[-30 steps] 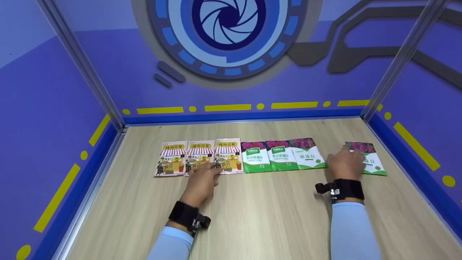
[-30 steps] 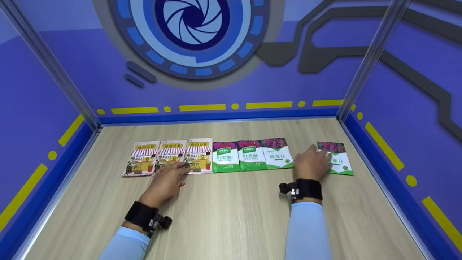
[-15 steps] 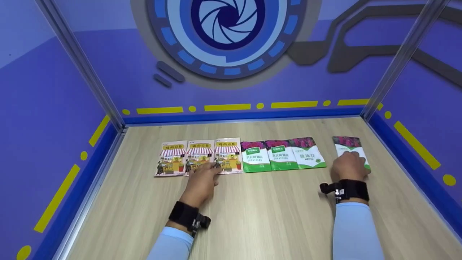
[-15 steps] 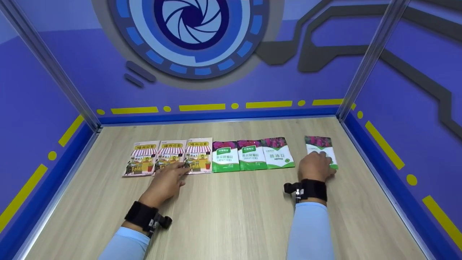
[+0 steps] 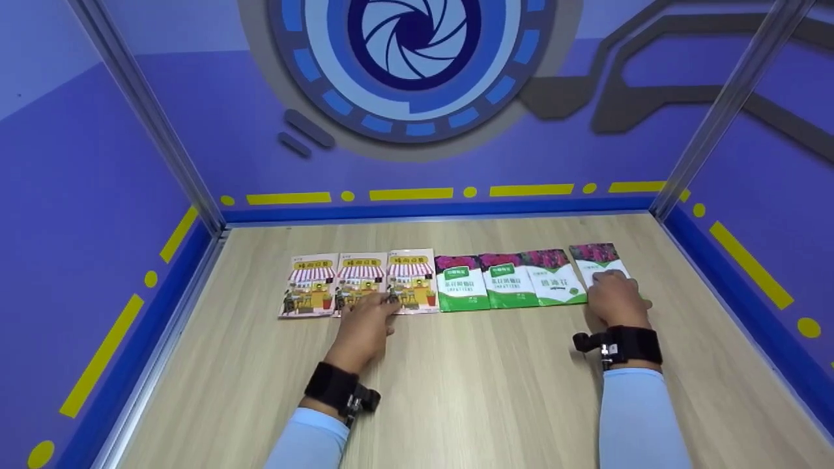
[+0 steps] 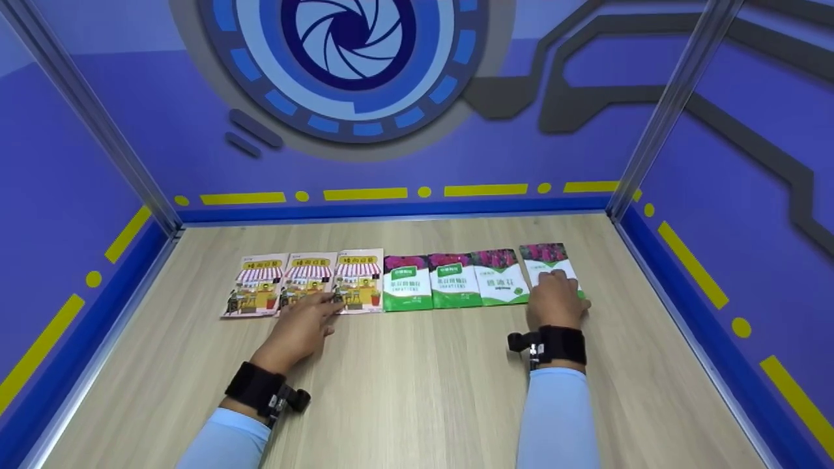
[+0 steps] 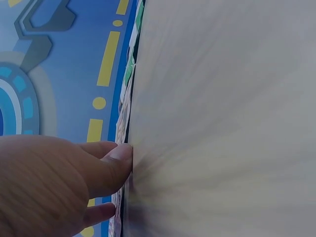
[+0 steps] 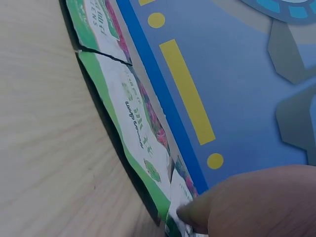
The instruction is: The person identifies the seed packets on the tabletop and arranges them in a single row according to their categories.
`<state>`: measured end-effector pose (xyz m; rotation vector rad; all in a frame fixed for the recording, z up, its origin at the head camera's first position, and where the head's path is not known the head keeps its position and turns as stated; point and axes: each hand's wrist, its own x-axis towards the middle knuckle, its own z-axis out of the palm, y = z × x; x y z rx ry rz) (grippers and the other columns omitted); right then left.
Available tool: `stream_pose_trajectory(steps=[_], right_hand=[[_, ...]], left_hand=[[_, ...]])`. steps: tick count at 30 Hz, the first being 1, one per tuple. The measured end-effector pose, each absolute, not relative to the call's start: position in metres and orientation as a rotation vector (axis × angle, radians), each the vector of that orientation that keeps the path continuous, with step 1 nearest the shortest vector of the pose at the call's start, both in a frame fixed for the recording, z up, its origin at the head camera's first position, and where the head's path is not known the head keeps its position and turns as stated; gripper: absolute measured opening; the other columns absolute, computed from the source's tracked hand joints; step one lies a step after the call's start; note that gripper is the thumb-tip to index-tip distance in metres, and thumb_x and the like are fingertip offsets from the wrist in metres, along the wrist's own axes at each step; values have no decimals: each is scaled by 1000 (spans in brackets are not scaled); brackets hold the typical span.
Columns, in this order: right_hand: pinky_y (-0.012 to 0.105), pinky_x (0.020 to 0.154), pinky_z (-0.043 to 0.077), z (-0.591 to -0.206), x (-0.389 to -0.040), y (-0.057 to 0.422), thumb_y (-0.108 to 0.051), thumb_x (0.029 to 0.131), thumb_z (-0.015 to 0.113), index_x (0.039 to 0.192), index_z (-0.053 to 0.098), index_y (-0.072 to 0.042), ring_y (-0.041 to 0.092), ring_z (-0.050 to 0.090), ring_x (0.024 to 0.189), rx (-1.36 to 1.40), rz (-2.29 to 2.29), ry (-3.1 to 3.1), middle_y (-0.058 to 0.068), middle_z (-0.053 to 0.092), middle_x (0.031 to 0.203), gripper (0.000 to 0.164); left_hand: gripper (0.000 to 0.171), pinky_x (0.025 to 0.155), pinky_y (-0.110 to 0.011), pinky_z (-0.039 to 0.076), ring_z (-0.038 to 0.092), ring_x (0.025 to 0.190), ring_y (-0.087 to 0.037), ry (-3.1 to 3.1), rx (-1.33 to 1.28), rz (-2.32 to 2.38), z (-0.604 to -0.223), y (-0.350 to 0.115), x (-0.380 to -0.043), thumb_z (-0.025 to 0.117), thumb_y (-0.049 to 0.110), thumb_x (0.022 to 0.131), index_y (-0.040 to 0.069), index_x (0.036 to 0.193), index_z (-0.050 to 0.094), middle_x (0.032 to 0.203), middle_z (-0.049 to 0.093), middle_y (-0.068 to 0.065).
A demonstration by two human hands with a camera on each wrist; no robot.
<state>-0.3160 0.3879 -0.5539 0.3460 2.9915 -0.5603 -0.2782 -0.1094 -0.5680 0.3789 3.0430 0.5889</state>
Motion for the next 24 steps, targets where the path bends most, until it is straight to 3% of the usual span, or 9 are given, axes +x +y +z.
stream_pose_trajectory(steps=[4,11,17,24], right_hand=[[97,96,26,-554,-317,388,-24,112,41,154,50,-2,65,35,140,300,-545,2991,32,39,160,49],[95,99,27,-551,-314,390,-35,113,40,157,47,-4,64,30,144,261,-568,2961,31,35,163,55],[95,101,26,-552,-311,394,-39,113,40,158,46,-4,64,28,146,244,-582,2936,31,33,164,57],[90,101,32,-548,-312,390,-41,112,41,158,45,-4,62,29,147,232,-574,2938,31,33,164,59]], left_hand=[[50,119,-69,34,45,152,-32,3055,394,577,-568,-110,-279,76,18,97,28,145,67,159,54,-6],[51,120,-70,34,45,152,-32,3064,410,563,-568,-109,-279,76,18,96,27,145,66,159,54,-5],[52,118,-72,34,46,152,-31,3067,431,560,-568,-107,-277,77,17,95,27,145,66,159,55,-5],[53,120,-75,30,44,154,-31,3065,417,547,-568,-109,-279,77,18,95,29,146,65,159,54,-4]])
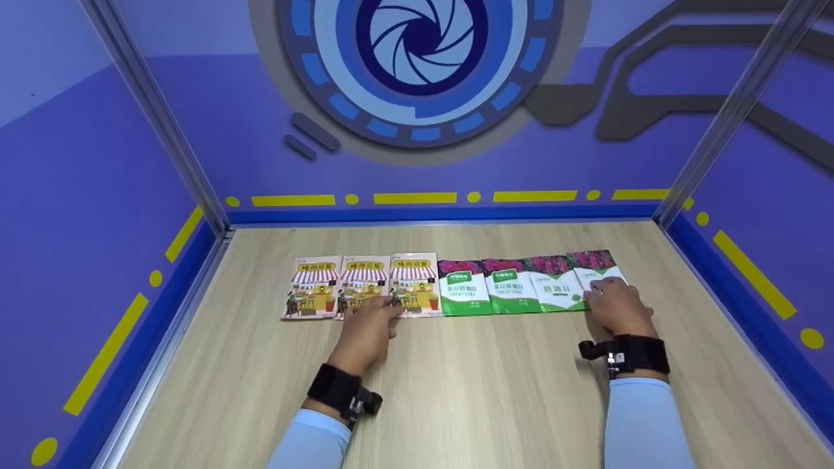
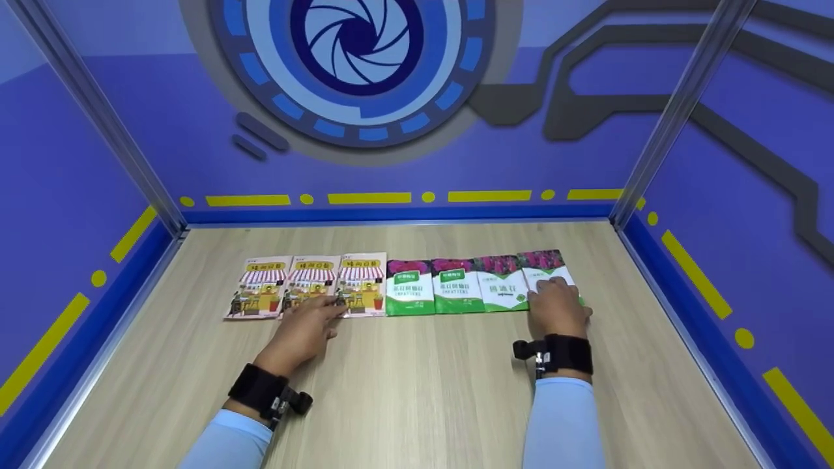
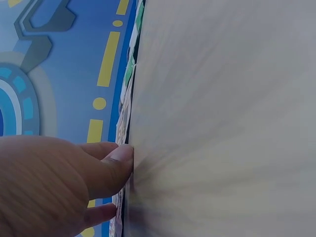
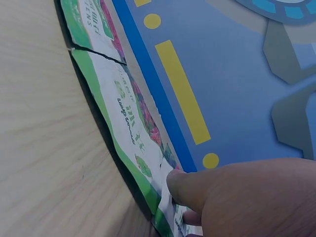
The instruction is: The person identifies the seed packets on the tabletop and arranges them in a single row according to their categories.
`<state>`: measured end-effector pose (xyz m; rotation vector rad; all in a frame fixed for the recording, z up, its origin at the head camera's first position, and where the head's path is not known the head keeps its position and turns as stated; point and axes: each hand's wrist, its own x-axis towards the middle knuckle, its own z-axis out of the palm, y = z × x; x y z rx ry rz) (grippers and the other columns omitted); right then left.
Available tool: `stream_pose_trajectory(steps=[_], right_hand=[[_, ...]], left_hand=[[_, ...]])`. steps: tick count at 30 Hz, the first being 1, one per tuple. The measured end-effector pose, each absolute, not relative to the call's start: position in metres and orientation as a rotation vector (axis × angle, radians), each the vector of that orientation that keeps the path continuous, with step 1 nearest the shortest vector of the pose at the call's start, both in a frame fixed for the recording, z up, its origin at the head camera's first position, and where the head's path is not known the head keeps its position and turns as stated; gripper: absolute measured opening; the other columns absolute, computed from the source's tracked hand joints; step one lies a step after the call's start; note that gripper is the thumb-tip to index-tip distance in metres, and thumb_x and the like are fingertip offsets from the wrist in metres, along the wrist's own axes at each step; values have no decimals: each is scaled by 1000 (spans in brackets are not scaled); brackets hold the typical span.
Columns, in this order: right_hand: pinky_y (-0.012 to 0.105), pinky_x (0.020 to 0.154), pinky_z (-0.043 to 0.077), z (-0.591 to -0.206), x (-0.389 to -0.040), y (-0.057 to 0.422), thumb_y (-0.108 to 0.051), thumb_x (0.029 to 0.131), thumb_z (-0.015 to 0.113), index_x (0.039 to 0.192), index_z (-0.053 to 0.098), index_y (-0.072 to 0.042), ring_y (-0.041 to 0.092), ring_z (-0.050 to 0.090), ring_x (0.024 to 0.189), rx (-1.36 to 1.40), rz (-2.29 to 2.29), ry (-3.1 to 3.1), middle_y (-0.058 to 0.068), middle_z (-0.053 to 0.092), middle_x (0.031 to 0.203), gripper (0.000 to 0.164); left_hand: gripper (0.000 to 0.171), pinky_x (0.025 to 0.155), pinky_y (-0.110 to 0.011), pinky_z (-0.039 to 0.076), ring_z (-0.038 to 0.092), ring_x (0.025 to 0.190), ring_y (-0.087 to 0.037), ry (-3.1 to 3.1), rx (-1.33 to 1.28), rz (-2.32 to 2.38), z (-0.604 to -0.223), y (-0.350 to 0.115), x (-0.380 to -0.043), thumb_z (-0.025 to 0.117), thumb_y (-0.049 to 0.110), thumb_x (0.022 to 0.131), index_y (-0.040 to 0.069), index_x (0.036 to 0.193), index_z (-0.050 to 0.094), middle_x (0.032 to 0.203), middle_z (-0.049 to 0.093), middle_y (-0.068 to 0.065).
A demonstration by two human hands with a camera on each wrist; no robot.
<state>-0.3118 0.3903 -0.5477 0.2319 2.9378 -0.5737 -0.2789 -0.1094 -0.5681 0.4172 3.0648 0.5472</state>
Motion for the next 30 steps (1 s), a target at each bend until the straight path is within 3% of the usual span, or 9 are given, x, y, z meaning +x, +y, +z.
stream_pose_trajectory(steps=[12,30], right_hand=[[88,103,34,-546,-314,389,-44,111,45,158,46,-4,61,28,148,217,-547,2921,31,33,165,62],[86,101,34,-541,-306,387,-46,109,50,157,47,-6,63,32,144,214,-577,2932,32,35,163,62]], left_hand=[[53,118,-74,33,46,152,-32,3065,400,572,-569,-110,-278,78,17,94,27,145,67,159,55,-5],[49,121,-75,28,49,150,-29,3082,381,579,-567,-106,-276,75,14,97,25,144,68,158,56,-4]])
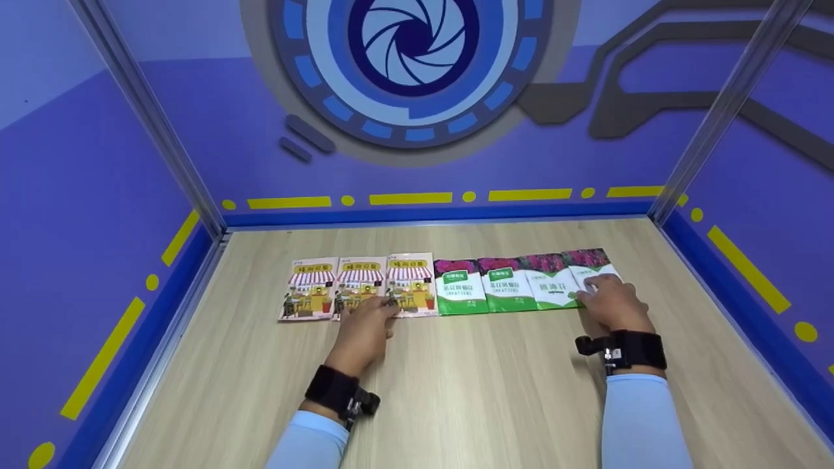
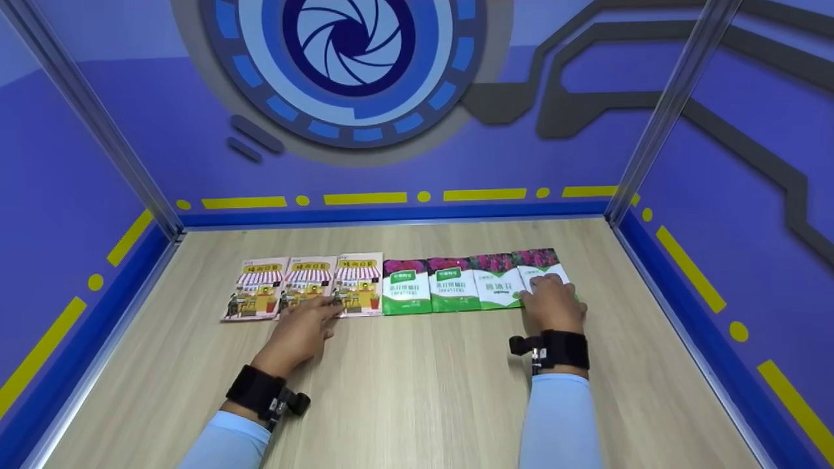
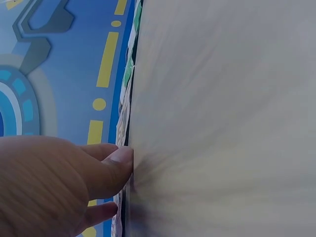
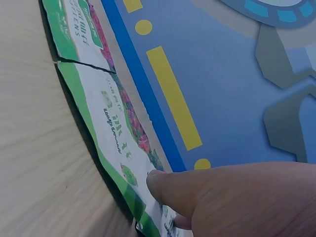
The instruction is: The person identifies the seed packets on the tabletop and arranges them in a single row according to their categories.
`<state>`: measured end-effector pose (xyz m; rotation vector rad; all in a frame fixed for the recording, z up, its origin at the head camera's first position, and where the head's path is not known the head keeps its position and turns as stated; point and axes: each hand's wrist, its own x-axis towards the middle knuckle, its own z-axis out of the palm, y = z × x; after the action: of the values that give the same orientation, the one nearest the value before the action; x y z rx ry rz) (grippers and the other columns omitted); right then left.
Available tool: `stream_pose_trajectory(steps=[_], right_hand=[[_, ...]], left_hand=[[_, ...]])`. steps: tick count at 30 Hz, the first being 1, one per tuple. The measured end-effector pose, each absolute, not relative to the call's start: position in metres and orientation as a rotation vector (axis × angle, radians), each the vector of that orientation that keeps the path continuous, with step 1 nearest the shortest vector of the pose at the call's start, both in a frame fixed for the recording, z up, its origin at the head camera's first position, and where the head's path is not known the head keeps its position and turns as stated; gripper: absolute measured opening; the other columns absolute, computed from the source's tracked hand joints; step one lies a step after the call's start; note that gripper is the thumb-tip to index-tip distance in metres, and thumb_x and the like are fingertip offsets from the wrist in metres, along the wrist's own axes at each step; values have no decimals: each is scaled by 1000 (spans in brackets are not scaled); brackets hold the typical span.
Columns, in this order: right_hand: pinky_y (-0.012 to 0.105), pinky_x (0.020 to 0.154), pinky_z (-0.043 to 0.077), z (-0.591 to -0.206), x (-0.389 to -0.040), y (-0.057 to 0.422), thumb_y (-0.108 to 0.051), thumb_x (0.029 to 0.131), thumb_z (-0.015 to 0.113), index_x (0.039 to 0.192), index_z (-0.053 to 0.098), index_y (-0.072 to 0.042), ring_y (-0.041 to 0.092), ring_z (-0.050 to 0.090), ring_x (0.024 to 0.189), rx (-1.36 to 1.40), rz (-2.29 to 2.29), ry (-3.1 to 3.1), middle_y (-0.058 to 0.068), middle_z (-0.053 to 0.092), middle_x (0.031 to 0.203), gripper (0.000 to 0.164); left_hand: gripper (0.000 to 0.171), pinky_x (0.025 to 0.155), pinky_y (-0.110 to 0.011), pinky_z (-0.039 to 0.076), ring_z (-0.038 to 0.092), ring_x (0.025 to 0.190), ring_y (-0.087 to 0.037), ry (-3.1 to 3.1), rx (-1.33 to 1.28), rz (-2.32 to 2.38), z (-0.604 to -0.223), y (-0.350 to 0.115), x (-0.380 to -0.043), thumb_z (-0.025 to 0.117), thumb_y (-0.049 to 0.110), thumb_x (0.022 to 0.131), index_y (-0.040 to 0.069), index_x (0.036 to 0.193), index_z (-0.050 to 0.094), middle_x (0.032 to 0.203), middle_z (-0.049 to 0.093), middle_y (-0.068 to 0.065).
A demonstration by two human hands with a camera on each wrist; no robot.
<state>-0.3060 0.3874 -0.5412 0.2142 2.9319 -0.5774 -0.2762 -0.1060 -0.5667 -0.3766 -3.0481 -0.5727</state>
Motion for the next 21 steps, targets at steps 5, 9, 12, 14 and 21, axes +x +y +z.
stream_pose_trajectory(steps=[5,9,12,14,21], right_hand=[[87,102,33,-536,-307,385,-46,110,50,159,45,-6,63,32,144,209,-579,2930,33,36,163,64],[88,105,30,-531,-310,378,-47,109,51,159,45,-5,63,32,145,181,-608,2946,34,39,161,66],[84,108,33,-529,-313,367,-44,109,54,156,49,-4,61,37,144,119,-621,3005,33,45,158,62],[81,110,36,-529,-315,357,-40,108,56,153,52,-4,59,41,144,65,-638,3050,31,48,156,58],[69,120,36,-525,-315,325,-35,107,61,151,56,-7,50,42,150,-77,-745,3095,24,48,160,53]], left_hand=[[50,121,-75,29,52,147,-30,-3030,-403,-549,-567,-105,-278,75,10,95,25,142,69,155,58,-4],[50,121,-76,29,54,144,-28,-2998,-456,-494,-566,-104,-280,74,7,94,25,141,70,151,61,-4],[50,121,-74,30,54,144,-27,-2975,-484,-423,-564,-104,-280,79,14,93,25,141,70,150,62,-3],[51,120,-73,33,54,144,-27,-2955,-497,-385,-562,-105,-279,82,21,92,24,141,69,149,62,-4],[52,123,-69,33,56,142,-27,-2874,-470,-379,-555,-105,-281,81,42,93,20,139,71,149,63,-5]])
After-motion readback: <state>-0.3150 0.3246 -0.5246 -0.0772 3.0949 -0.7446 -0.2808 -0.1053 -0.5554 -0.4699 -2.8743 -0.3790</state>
